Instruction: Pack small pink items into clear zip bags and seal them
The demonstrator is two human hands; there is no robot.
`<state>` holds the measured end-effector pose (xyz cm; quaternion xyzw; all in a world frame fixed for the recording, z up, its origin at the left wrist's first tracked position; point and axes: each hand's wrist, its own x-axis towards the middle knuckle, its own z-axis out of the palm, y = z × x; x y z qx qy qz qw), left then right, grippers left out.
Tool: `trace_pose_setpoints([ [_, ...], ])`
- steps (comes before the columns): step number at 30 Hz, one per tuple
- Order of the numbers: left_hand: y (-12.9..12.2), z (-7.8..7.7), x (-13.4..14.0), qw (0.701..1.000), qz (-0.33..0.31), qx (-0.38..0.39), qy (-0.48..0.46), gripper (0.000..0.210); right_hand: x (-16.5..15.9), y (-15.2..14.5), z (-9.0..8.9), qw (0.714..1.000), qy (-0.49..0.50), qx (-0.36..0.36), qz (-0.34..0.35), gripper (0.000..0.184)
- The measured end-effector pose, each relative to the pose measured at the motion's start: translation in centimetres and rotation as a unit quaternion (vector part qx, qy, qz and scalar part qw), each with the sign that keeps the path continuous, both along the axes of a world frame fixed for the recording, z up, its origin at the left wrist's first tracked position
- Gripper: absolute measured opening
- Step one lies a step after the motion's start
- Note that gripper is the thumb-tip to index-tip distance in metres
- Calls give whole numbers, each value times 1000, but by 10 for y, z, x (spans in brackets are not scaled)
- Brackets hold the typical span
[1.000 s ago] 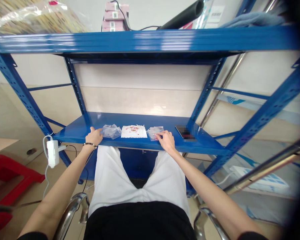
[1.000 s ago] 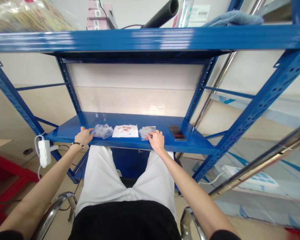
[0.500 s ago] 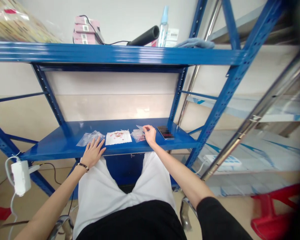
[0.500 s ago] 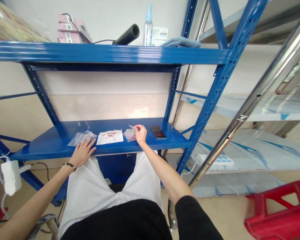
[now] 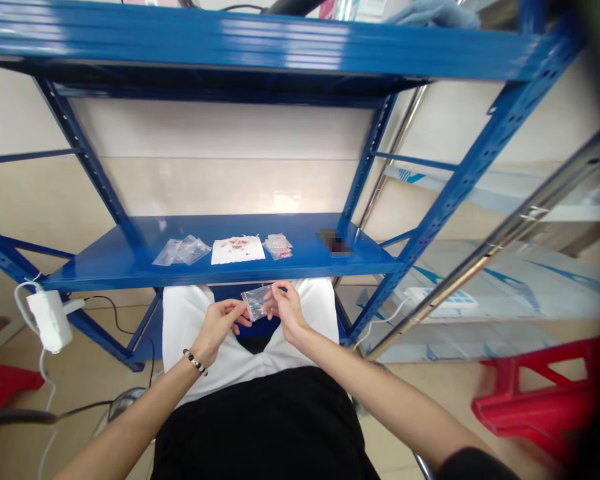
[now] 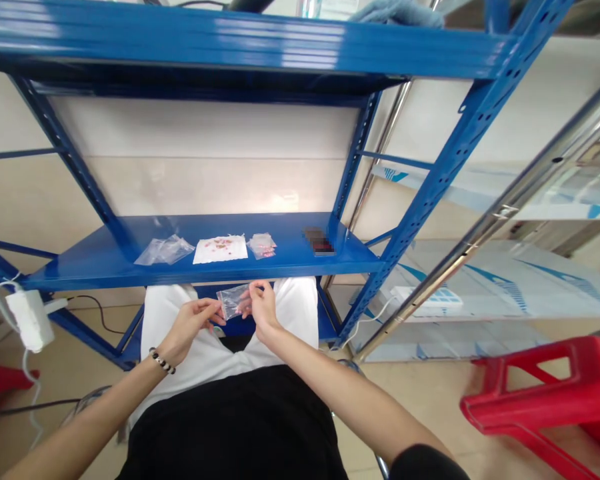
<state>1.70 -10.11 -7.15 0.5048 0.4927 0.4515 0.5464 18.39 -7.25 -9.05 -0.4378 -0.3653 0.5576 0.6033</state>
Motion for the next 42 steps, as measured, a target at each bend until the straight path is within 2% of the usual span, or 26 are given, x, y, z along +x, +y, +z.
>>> trace_pose_setpoints([
  [2,-2,-4,-6,999,-8,-49,-21,36,1,3,-1,1000,2,-9,-5,32],
  [4,-2,-7,-10,998,-14,-61,-29,37,1,6,-1,1000,1,-20,2,31],
  [9,-4,-11,-11,998,-24,-25,-58,34,-4,0,-3,998,-7,-50,48,32],
  [13,-9,-13,-10,993,-51,-27,-104,37,-2,-7,-9,996,8,-72,42,37],
  [16,-10,-16,-5,992,-77,-14,-96,36,1,-5,-14,996,13,-82,30,37],
  [19,-5,-22,1,995,-75,-9,-64,34,3,0,-18,996,-14,-73,41,33],
  [22,-1,-25,3,998,-58,12,-29,32,4,1,-16,994,-104,-31,33,33],
  [24,-1,-24,2,998,-48,31,-6,30,5,-1,-8,977,-206,53,-16,36],
  [26,-3,-21,0,998,-43,45,14,29,8,-7,3,945,-288,151,-37,31],
  [27,-4,-19,-1,998,-42,51,22,28,8,-10,7,932,-310,185,-19,23],
  [29,-4,-17,-2,997,-42,60,33,27,7,-16,13,922,-320,209,63,10],
  [32,-2,-16,-2,995,-57,76,35,27,1,-20,11,925,-285,183,172,20],
  [35,6,-19,-3,992,-89,88,31,28,-2,-16,4,941,-230,134,207,24],
  [38,12,-20,-5,988,-117,86,46,28,1,-11,6,952,-185,91,226,27],
  [42,8,-14,-7,983,-145,90,60,29,6,-10,16,945,-176,94,257,25],
])
